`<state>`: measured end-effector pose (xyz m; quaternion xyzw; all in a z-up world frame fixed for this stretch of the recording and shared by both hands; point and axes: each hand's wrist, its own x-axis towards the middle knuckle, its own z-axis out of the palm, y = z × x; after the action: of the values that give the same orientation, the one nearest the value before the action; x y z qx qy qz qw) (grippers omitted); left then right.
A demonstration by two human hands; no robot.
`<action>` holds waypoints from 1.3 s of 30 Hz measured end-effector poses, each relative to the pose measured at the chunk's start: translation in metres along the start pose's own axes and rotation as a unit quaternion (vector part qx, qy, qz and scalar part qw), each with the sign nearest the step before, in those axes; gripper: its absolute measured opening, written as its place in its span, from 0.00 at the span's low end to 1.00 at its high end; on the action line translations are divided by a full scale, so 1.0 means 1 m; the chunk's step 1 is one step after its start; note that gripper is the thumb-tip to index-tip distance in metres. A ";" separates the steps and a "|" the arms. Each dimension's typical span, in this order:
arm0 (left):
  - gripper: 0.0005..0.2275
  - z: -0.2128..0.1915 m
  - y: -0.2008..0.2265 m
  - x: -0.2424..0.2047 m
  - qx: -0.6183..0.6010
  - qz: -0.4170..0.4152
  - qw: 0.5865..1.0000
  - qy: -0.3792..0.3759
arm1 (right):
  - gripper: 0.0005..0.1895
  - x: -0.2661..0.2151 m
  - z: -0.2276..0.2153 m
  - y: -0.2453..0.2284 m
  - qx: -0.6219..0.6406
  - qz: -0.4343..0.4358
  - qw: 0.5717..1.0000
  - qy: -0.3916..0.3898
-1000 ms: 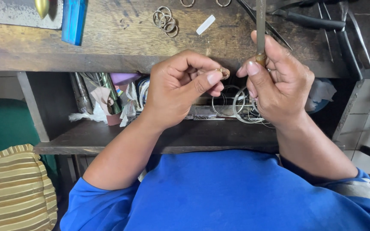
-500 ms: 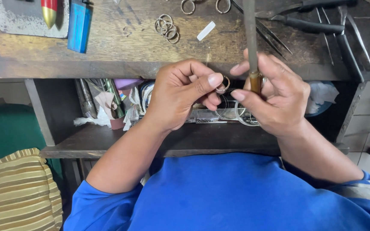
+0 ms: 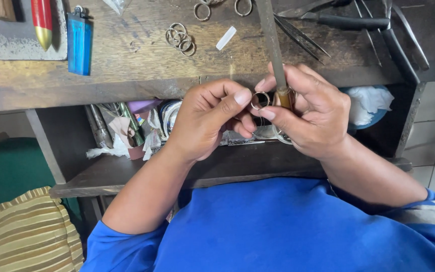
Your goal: Refining the shape and smoothing the edges of small metal rings using a hand file and pliers.
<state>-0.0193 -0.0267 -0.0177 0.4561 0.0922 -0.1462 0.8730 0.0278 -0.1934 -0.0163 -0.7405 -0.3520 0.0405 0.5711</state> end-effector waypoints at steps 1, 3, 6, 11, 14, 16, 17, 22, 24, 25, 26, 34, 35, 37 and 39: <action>0.09 0.000 0.000 0.000 0.005 -0.007 1.000 -0.009 | 0.23 0.001 0.000 0.000 -0.006 0.001 1.000 0.002; 0.08 -0.001 0.000 0.000 0.009 -0.014 1.000 -0.015 | 0.24 0.001 0.000 -0.001 -0.011 0.002 1.000 0.002; 0.08 -0.002 -0.003 0.000 -0.002 -0.016 1.000 -0.020 | 0.21 0.000 0.001 0.000 0.003 0.028 1.000 -0.007; 0.07 -0.003 -0.005 0.001 -0.047 -0.028 0.998 -0.014 | 0.19 0.004 0.001 -0.005 0.027 0.041 0.999 -0.011; 0.08 -0.004 -0.005 0.002 -0.049 -0.024 0.998 -0.021 | 0.23 -0.001 0.000 0.006 0.021 -0.002 1.000 -0.011; 0.08 -0.003 -0.005 0.002 -0.045 -0.027 0.998 -0.020 | 0.22 0.001 0.001 0.000 0.026 0.027 0.999 -0.010; 0.08 -0.003 -0.005 0.002 -0.041 -0.030 0.999 -0.019 | 0.21 0.002 0.002 -0.003 0.032 0.057 0.998 -0.011; 0.09 -0.002 -0.005 0.002 0.000 -0.037 0.999 -0.027 | 0.22 0.001 0.002 -0.001 0.027 0.064 0.997 -0.010; 0.10 -0.002 -0.005 0.003 0.008 -0.048 0.999 -0.025 | 0.23 0.002 0.002 0.000 0.033 0.055 0.998 -0.011; 0.10 -0.001 -0.005 0.003 0.009 -0.047 0.998 -0.028 | 0.22 0.003 0.001 -0.001 0.015 0.057 0.998 -0.013; 0.10 -0.001 -0.005 0.004 0.010 -0.046 0.998 -0.032 | 0.21 0.004 0.001 -0.002 -0.004 0.058 0.998 -0.014; 0.09 -0.002 -0.001 0.003 0.012 -0.031 0.999 -0.028 | 0.21 0.003 0.001 -0.001 0.049 0.103 0.993 -0.009; 0.09 -0.002 0.000 0.003 0.015 -0.024 0.999 -0.025 | 0.23 0.001 0.001 0.000 0.087 0.121 0.989 -0.009; 0.08 -0.002 -0.001 0.003 0.008 -0.019 1.000 -0.020 | 0.24 -0.001 0.002 0.003 0.137 0.138 0.981 -0.002; 0.07 -0.002 -0.001 0.003 0.004 -0.010 1.000 -0.016 | 0.25 -0.001 0.002 0.004 0.185 0.151 0.971 0.007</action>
<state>-0.0165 -0.0256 -0.0205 0.4561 0.0818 -0.1627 0.8711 0.0282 -0.1923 -0.0209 -0.6668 -0.2189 0.1857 0.6877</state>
